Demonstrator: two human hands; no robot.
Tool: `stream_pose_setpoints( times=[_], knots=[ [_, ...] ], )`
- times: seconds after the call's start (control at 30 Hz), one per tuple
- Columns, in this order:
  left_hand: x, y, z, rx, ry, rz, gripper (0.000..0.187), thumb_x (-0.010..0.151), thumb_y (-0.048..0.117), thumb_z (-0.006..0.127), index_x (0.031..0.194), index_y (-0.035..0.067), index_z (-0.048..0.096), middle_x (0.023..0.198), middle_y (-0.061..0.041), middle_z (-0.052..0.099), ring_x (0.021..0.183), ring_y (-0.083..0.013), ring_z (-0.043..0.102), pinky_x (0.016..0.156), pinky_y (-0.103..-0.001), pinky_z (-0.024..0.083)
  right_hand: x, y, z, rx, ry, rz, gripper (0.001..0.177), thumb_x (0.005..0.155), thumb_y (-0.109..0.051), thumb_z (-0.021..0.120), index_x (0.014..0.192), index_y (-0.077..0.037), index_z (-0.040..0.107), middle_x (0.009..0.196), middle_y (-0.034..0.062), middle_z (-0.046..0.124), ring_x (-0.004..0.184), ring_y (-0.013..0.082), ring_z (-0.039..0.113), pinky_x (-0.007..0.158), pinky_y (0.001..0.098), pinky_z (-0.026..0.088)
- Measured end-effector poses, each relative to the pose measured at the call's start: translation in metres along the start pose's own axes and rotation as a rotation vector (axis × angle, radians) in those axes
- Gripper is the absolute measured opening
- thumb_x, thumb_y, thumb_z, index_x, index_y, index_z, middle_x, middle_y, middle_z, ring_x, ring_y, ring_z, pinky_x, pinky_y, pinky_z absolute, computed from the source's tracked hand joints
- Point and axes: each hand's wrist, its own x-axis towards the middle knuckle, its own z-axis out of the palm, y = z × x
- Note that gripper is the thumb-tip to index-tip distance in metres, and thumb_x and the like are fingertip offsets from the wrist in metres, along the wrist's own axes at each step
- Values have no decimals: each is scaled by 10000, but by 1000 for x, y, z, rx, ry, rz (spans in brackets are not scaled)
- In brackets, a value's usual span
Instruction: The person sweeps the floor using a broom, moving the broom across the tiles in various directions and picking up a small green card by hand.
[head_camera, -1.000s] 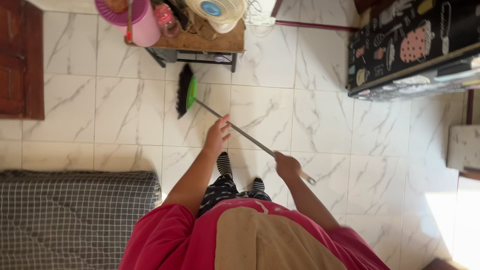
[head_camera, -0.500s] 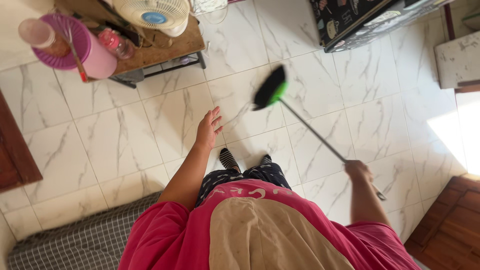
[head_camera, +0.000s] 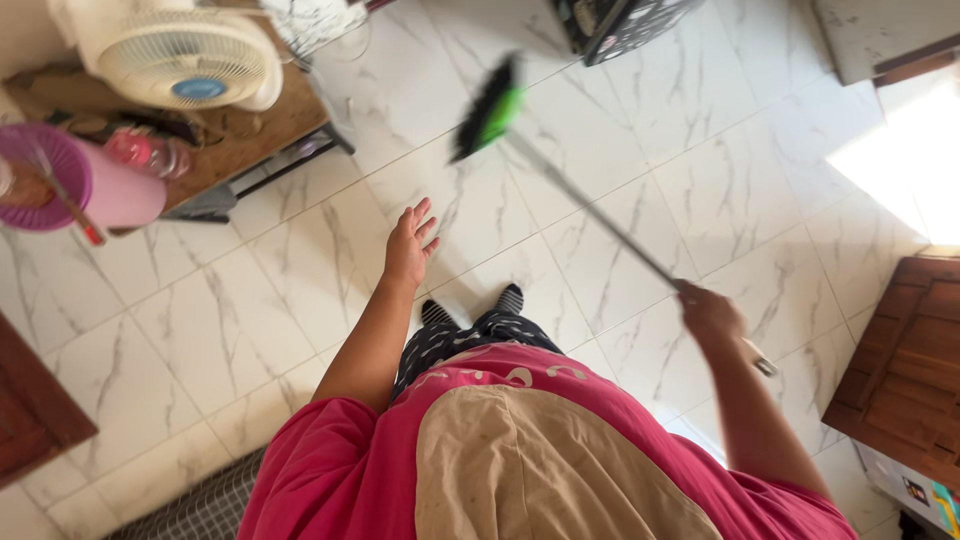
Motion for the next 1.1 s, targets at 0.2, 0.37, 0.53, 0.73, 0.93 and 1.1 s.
stream_pose_setpoints(
  times=[0.2,0.37,0.53,0.73,0.93,1.1],
  knots=[
    [18,-14,78,-57,-35,-19,565,1047,450,325,1493,160,514,1598,28,449,1408,-207,451,1093,-435,394,52,-24,78,-288,-107,-382,372,963,-416,600,1330,-459,646,1193,-67,739,1060,206,724,836,431,595],
    [27,-31,114,-64,-75,-18,567,1045,464,322,1489,176,526,1586,40,456,1385,-193,471,1084,-427,408,65,-35,113,-409,-237,-339,274,1005,-309,567,1188,-363,763,1161,-32,751,1068,207,722,799,419,600],
    [42,-44,129,-47,-40,-46,560,1034,483,352,1465,186,550,1560,44,491,1366,-192,491,1057,-431,417,77,-9,93,-378,-175,-366,266,996,-402,579,1216,-433,726,1142,-36,759,1050,208,732,806,423,599],
    [80,-40,141,-77,-85,-9,534,1032,490,373,1440,209,574,1554,52,493,1320,-174,499,1047,-438,403,95,43,39,-360,-118,-90,313,975,-531,579,1271,-504,676,1140,-31,747,1067,225,723,841,447,579],
    [98,-8,145,-90,-102,-14,541,1041,488,366,1452,203,570,1559,52,499,1350,-182,493,1050,-425,407,107,57,-41,-488,77,-184,294,1064,-473,462,1194,-340,690,970,32,783,928,295,757,780,520,578],
    [126,26,119,-78,-87,-61,557,1042,494,351,1468,200,558,1567,56,488,1378,-184,480,1066,-412,407,121,-6,-98,-429,47,-184,300,1056,-495,451,1193,-354,678,974,39,782,926,298,758,769,480,602]
  ],
)
